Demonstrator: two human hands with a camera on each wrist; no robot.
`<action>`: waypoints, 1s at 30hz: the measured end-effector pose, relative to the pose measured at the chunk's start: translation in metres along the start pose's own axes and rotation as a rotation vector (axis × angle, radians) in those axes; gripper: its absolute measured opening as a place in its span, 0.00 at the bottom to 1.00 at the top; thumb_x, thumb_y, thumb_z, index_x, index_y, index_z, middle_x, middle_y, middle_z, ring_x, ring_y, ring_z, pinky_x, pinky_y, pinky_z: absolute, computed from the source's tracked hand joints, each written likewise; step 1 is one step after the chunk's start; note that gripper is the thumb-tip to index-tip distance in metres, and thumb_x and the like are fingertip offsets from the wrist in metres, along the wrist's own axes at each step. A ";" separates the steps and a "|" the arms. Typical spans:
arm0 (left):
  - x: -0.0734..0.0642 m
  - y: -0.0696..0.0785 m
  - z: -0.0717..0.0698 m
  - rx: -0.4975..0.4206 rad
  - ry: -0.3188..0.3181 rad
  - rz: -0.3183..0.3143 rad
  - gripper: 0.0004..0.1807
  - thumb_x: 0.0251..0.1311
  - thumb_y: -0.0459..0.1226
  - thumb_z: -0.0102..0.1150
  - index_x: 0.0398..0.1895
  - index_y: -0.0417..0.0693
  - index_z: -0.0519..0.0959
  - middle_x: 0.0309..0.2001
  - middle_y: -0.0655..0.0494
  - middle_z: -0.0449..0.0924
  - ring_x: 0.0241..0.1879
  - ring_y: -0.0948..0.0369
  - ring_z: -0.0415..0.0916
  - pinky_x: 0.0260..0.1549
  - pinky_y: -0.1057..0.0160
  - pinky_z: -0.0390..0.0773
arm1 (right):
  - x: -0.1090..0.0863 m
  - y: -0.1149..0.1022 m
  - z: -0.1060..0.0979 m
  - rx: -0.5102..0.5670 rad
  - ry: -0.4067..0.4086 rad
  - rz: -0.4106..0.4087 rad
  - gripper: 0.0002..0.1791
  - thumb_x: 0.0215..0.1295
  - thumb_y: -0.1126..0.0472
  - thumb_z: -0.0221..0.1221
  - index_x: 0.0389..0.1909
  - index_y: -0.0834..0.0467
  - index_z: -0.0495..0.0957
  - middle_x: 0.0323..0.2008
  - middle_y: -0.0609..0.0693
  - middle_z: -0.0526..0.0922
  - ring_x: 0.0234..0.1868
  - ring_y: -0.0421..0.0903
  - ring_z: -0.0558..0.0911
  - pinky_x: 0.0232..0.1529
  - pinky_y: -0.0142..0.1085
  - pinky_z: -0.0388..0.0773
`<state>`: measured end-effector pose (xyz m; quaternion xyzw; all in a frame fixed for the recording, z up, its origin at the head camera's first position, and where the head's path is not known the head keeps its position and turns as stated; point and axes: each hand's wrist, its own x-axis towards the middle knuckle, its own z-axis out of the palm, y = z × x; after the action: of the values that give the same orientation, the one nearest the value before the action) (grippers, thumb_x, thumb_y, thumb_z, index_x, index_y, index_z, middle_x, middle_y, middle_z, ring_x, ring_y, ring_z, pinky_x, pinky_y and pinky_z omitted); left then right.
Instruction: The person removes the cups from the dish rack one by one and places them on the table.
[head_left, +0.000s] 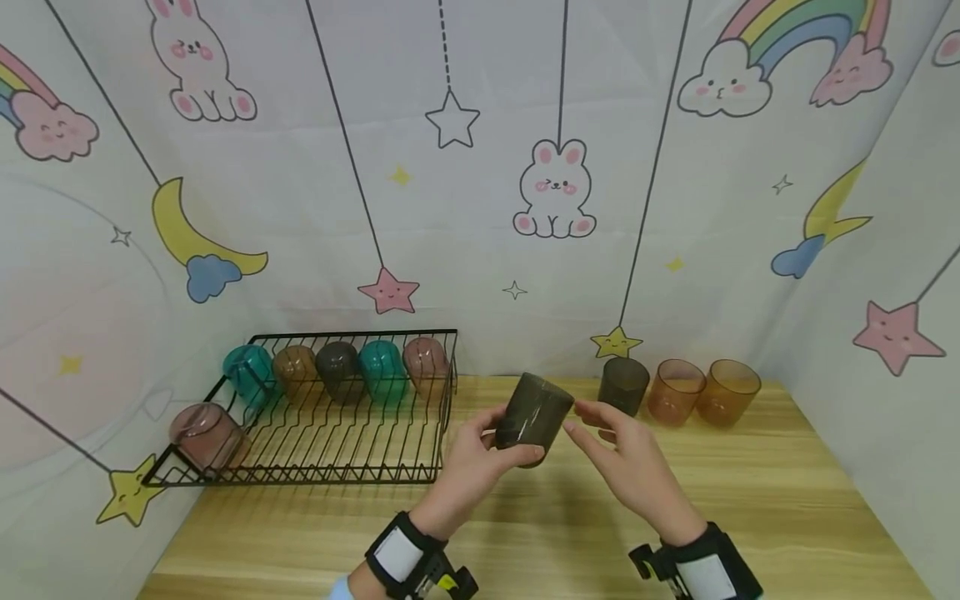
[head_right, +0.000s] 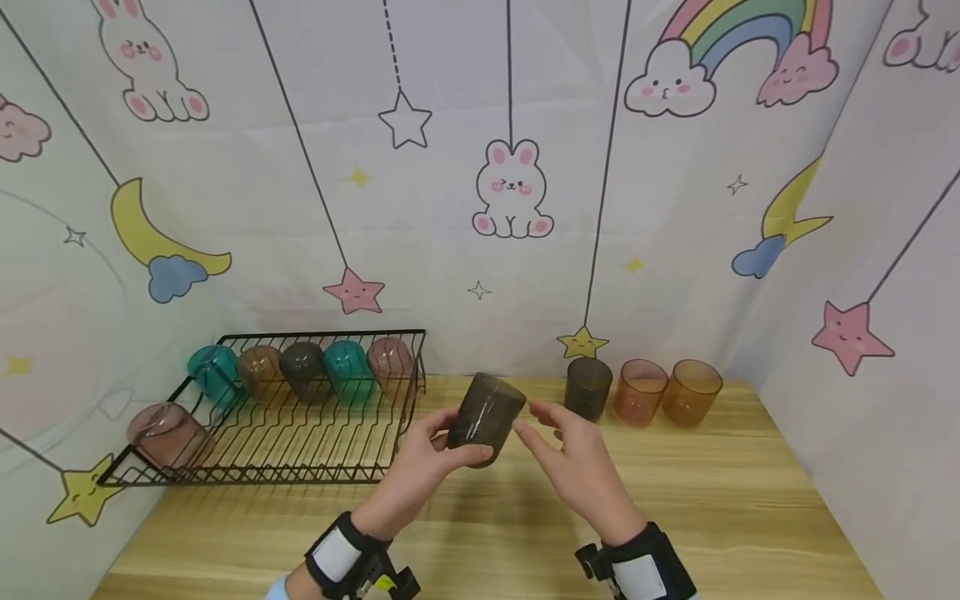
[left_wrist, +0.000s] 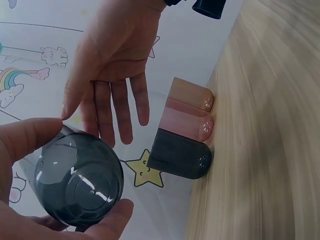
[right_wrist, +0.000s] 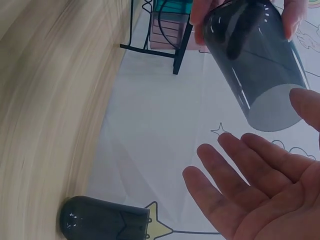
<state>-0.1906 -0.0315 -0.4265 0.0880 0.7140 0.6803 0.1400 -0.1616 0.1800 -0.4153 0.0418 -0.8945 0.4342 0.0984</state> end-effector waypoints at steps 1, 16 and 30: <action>0.000 0.000 0.001 -0.004 -0.006 0.007 0.38 0.43 0.48 0.72 0.61 0.58 0.68 0.60 0.55 0.67 0.56 0.54 0.72 0.46 0.59 0.78 | 0.000 0.000 0.000 0.002 -0.001 0.001 0.30 0.60 0.34 0.52 0.57 0.47 0.73 0.55 0.45 0.78 0.56 0.46 0.77 0.55 0.49 0.76; 0.000 -0.002 0.006 0.048 -0.032 0.033 0.35 0.41 0.49 0.73 0.57 0.65 0.70 0.57 0.63 0.71 0.54 0.55 0.73 0.44 0.58 0.79 | 0.002 -0.008 -0.002 0.034 -0.018 0.000 0.30 0.62 0.33 0.48 0.58 0.48 0.72 0.54 0.46 0.78 0.55 0.46 0.78 0.52 0.46 0.78; -0.001 -0.007 0.010 0.050 -0.044 0.088 0.36 0.42 0.45 0.74 0.58 0.61 0.70 0.54 0.56 0.75 0.52 0.56 0.77 0.45 0.60 0.80 | 0.003 -0.015 0.006 0.147 -0.025 -0.017 0.37 0.51 0.35 0.62 0.62 0.45 0.68 0.52 0.45 0.79 0.53 0.42 0.78 0.52 0.44 0.78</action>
<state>-0.1866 -0.0228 -0.4337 0.1379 0.7230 0.6656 0.1235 -0.1634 0.1654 -0.4066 0.0619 -0.8609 0.4973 0.0874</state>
